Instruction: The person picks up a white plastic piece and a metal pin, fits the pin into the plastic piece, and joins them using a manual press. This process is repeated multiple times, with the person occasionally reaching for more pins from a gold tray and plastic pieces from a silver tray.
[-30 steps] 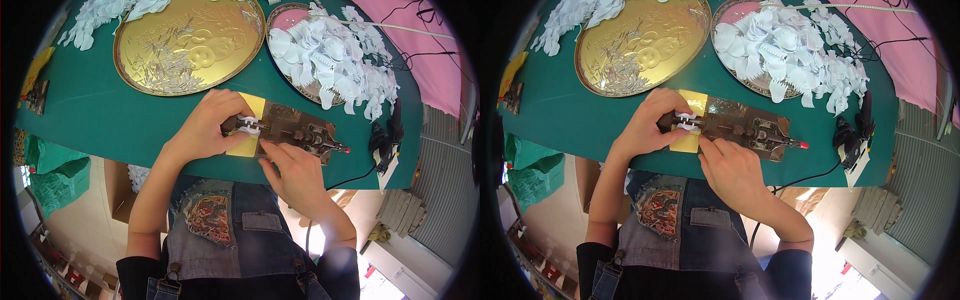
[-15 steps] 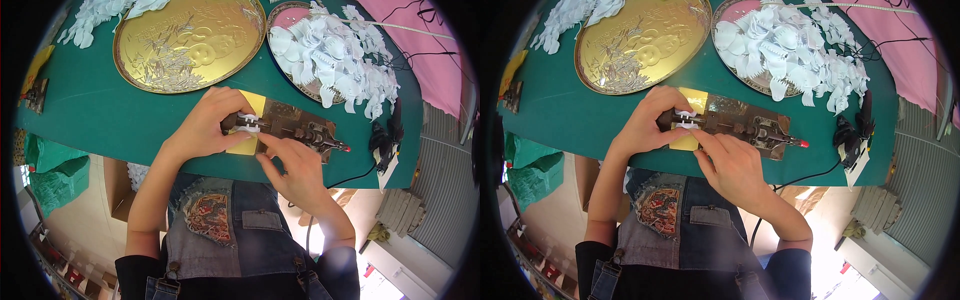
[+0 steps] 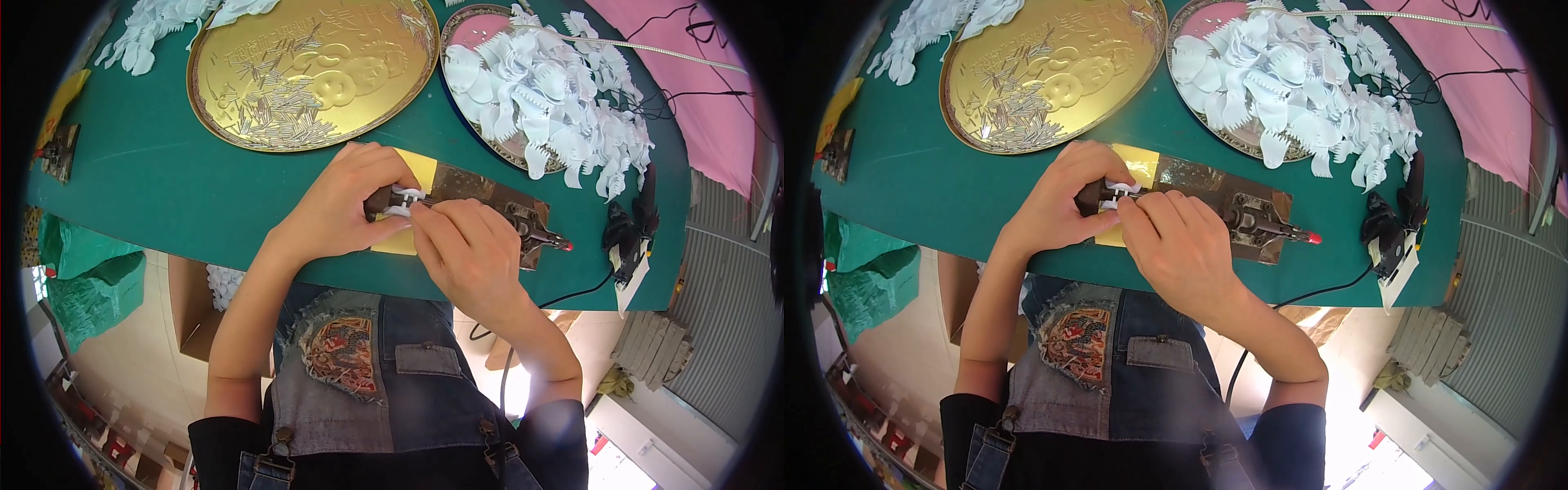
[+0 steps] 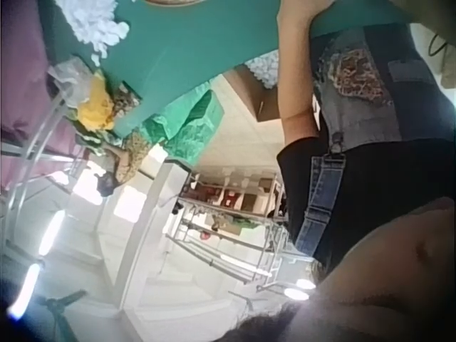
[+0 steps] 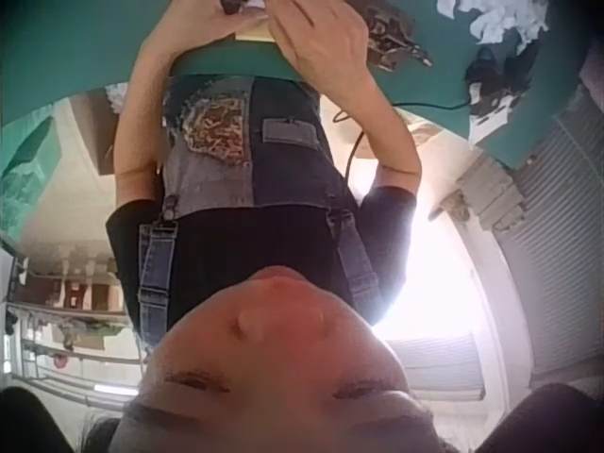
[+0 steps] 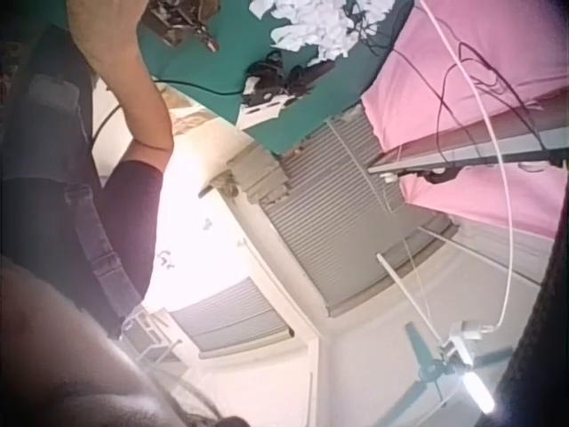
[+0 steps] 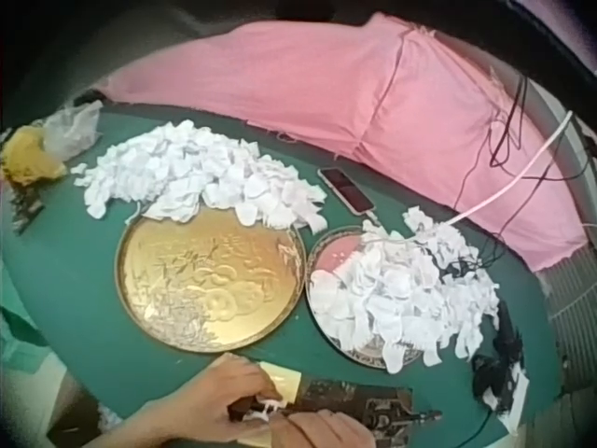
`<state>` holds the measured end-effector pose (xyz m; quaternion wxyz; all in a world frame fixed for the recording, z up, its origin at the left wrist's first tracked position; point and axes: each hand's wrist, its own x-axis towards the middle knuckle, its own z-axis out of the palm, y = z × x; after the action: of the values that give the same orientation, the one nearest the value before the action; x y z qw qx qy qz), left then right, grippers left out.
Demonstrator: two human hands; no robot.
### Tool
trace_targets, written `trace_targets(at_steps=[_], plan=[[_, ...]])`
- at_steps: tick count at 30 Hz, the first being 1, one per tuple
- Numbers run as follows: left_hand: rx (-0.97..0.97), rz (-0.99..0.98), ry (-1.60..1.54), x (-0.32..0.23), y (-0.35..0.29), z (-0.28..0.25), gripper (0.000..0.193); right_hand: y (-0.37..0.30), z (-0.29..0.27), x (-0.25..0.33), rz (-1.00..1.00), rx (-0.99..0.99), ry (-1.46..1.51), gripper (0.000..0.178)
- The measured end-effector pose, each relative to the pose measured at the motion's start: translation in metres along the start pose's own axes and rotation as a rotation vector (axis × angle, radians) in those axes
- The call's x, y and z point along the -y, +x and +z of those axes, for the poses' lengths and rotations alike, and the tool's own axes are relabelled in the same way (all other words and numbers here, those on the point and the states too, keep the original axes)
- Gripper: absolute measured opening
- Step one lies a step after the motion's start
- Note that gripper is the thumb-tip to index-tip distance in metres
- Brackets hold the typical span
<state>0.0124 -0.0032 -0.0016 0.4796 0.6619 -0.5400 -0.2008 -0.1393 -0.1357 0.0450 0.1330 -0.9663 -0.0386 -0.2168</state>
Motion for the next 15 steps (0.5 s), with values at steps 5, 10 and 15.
trace_targets(at_steps=[5,10,15], plan=[[0.009,-0.011,-0.014,-0.0001,-0.0008,-0.0011,0.032,-0.0003,0.0044,0.0042,0.034,-0.012,-0.018,0.022],[0.003,0.004,0.004,0.002,-0.0002,0.001,0.032,-0.0024,0.0087,0.002,-0.01,-0.022,-0.062,0.024],[0.0,-0.016,0.017,0.0013,-0.0003,0.0006,0.032,-0.0018,0.0076,-0.0023,-0.031,-0.01,-0.055,0.027]])
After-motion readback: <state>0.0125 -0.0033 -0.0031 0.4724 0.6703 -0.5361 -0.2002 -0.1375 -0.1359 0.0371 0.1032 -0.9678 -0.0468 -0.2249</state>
